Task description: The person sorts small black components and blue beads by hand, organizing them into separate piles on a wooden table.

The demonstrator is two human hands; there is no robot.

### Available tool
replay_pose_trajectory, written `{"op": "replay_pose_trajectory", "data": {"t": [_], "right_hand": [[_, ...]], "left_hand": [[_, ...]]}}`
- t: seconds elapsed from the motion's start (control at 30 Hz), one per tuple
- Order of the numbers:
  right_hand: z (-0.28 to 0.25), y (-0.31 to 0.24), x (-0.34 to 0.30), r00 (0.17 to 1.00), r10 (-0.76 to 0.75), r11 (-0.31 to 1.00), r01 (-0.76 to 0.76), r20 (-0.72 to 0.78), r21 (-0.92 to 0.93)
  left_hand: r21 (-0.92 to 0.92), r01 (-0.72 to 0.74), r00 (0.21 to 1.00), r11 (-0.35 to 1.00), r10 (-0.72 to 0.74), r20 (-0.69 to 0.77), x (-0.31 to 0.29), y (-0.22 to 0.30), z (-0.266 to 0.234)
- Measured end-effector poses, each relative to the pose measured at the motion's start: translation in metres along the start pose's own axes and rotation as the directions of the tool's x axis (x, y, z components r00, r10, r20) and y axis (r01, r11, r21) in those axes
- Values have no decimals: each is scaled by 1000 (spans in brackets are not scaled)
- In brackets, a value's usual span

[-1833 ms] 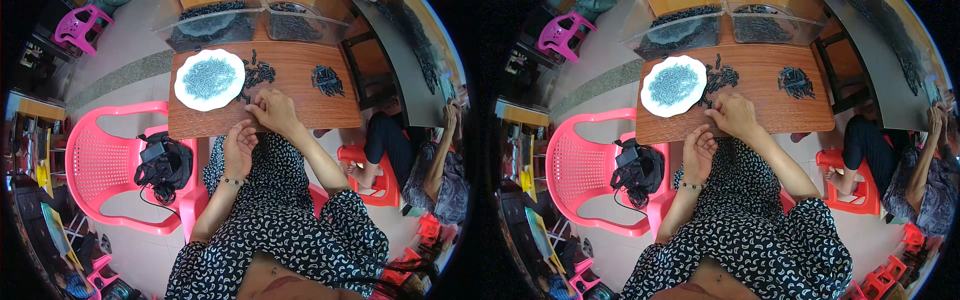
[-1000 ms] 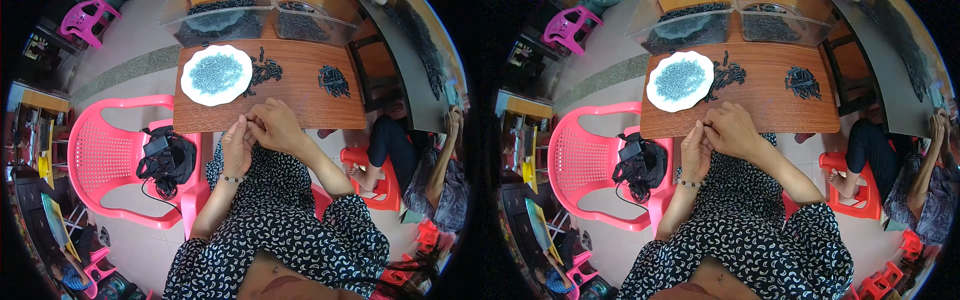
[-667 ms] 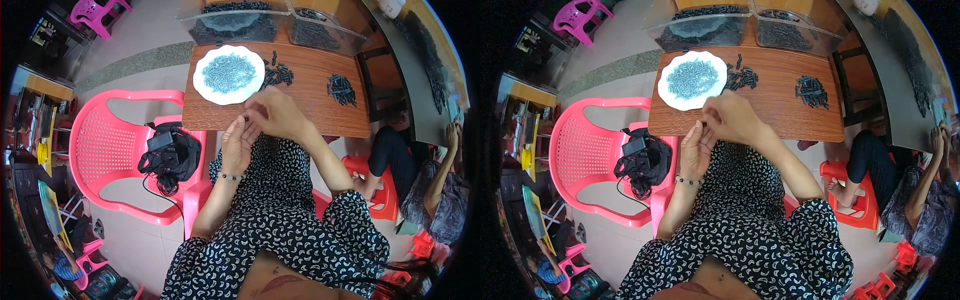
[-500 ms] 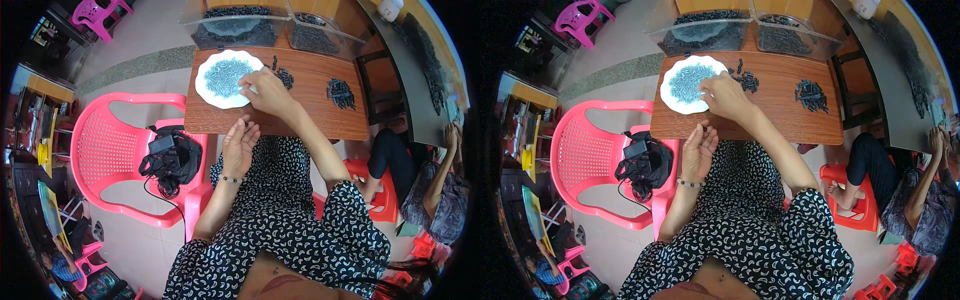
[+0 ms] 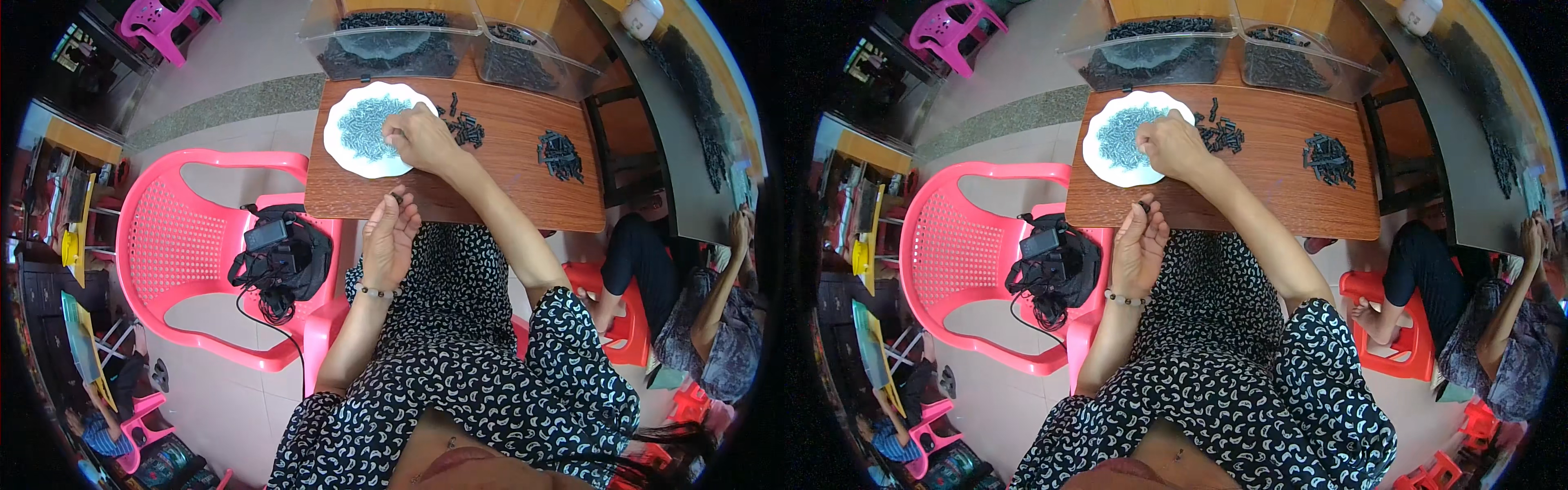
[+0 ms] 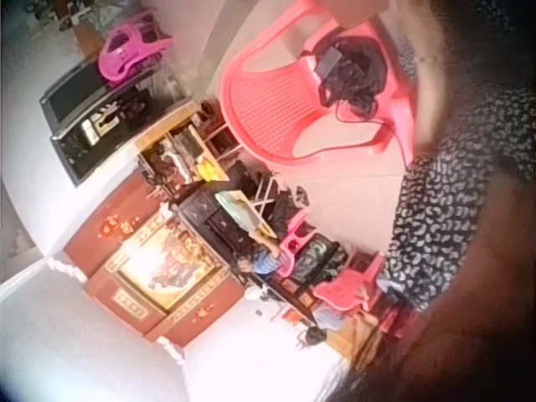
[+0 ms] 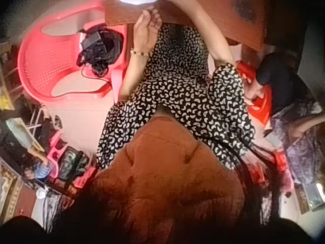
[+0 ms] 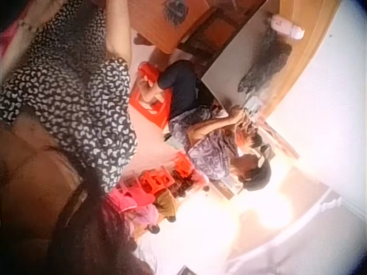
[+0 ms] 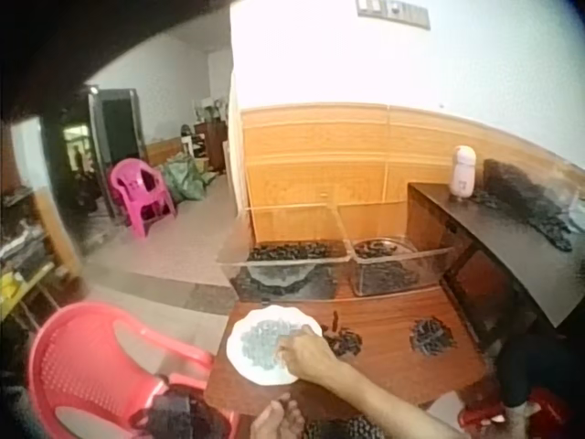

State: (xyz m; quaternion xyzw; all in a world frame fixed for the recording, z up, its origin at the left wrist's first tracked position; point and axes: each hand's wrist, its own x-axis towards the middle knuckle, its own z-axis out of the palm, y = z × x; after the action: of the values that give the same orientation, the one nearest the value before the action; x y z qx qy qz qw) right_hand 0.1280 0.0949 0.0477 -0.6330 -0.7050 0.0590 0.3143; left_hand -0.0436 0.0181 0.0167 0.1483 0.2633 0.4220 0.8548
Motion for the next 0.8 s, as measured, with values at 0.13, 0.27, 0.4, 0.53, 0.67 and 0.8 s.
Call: {"op": "replay_pose_trajectory", "data": {"t": [0.13,0.27,0.4,0.53,0.67,0.8], "right_hand": [[-9,7,0,997,-70,982,77,-46,175],[-17,0,-9,967,229,729,-248,114,638],[-35,-17,-35,959,215,483,-267,182,834],[-45,-34,-59,964,123,337,-265,237,903],[-52,-39,-75,936,88,180,-350,340,919],[-53,-34,-82,942,57,140,-335,330,932]], "left_hand": [[-33,-15,999,999,17,47,2,-1,1],[-13,-24,991,1000,26,133,3,0,-3],[42,-43,986,998,36,162,-1,1,5],[87,-58,983,995,42,179,-3,0,7],[143,-130,961,981,89,260,-5,-3,8],[162,-127,962,979,81,262,-5,-4,10]]}}
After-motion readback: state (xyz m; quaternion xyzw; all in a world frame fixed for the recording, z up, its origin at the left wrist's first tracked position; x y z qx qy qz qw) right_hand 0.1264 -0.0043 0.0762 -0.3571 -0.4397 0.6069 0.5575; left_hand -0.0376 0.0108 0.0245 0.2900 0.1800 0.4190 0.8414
